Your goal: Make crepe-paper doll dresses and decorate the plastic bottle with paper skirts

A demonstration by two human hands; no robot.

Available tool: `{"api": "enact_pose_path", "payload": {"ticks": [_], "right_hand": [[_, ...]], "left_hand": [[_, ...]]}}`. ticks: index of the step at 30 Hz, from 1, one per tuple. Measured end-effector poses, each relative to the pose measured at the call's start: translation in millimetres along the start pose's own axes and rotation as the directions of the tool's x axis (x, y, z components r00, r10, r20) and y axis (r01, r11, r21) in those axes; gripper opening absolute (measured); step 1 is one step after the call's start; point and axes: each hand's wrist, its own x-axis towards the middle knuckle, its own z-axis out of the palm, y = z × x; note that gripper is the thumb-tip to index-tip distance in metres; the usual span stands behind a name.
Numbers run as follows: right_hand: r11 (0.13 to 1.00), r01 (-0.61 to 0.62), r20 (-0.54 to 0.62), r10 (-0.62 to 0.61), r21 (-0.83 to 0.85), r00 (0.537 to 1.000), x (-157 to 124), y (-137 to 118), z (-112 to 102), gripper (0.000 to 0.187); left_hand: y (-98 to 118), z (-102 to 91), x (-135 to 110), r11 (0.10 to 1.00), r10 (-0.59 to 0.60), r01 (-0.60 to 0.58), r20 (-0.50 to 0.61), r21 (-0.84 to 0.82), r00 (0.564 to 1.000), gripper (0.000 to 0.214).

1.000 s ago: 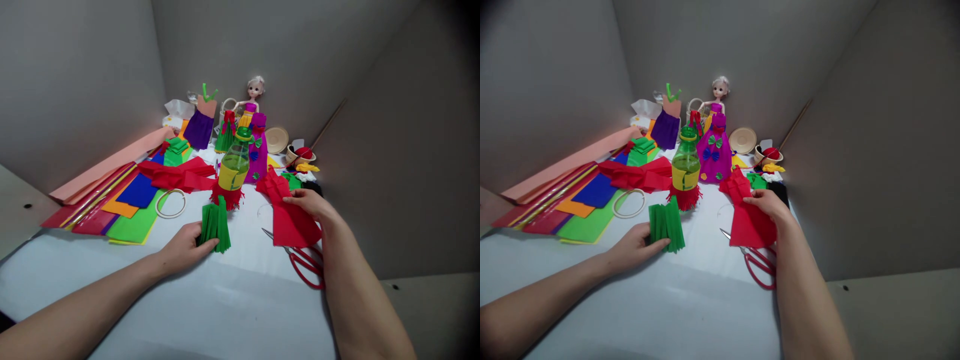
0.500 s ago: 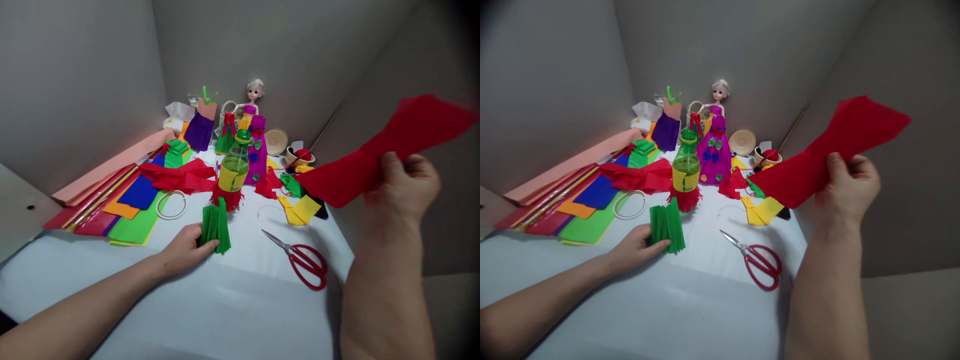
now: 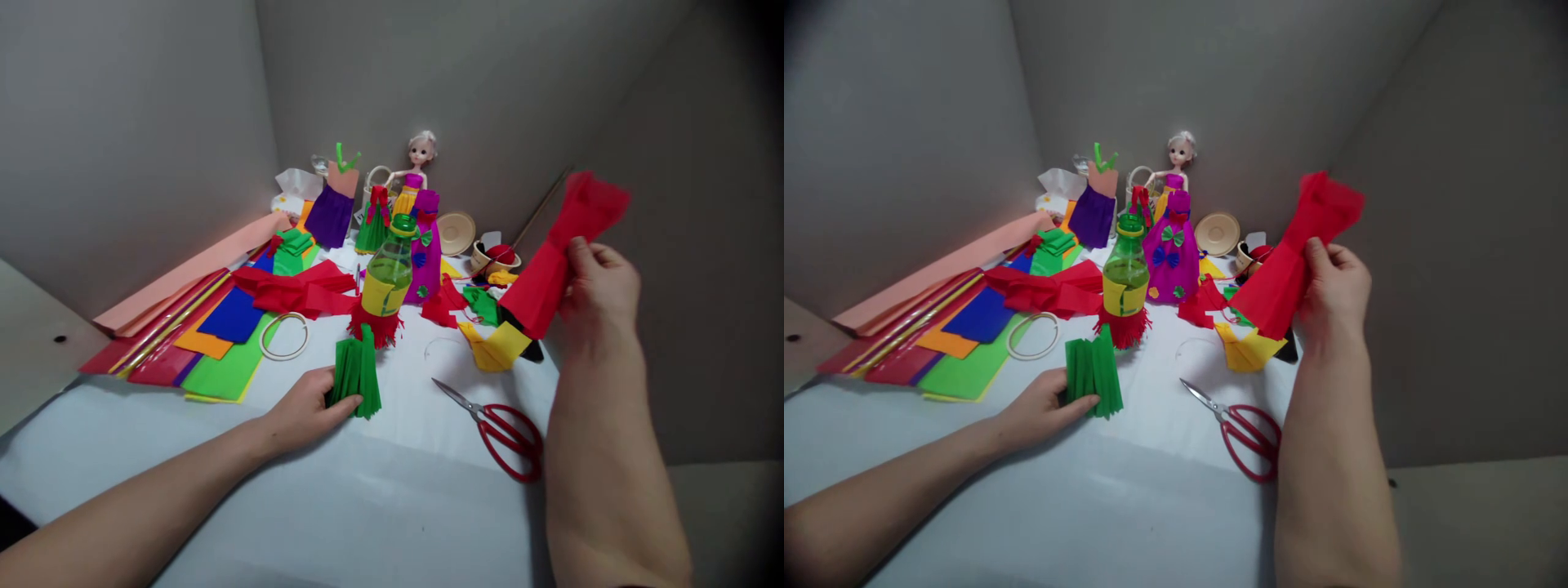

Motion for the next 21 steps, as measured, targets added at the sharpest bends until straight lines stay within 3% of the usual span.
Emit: {"api": "enact_pose_path", "payload": {"ticks": [4, 7, 10, 12, 17, 21], "right_hand": [[0.964, -0.228, 0.083, 0.24, -0.134, 0.967, 0.4, 36.4, 12.7, 0.014], [0.895, -0.373, 0.19, 0.422, -0.245, 0.886, -1.2, 65.5, 15.4, 0.01], [0.823, -0.438, 0.271, 0.542, -0.362, 0.795, -2.8, 88.3, 13.5, 0.008], [0.796, -0.431, 0.282, 0.569, -0.424, 0.772, -2.7, 98.0, 11.9, 0.011], [0.782, -0.309, 0.301, 0.524, -0.541, 0.797, 4.3, 105.3, 10.8, 0.016], [0.77, -0.12, 0.328, 0.4, -0.626, 0.856, 11.0, 100.1, 11.4, 0.013]], "left_hand": [[0.3, 0.3, 0.5, 1.0, -0.013, 0.013, -0.008, 0.018, 1.0, 0.023], [0.1, 0.6, -0.3, 1.0, -0.019, 0.019, -0.011, 0.021, 1.0, 0.025], [-1.2, 0.8, -1.0, 1.0, -0.022, 0.022, 0.001, 0.005, 1.0, 0.026], [-2.2, 0.9, -1.1, 1.0, -0.022, 0.022, 0.006, 0.002, 1.0, 0.026], [-1.8, 0.4, -1.1, 1.0, -0.029, 0.029, 0.008, 0.013, 1.0, 0.025], [1.3, -0.7, -0.6, 1.0, -0.02, 0.02, 0.005, 0.012, 1.0, 0.025]]}}
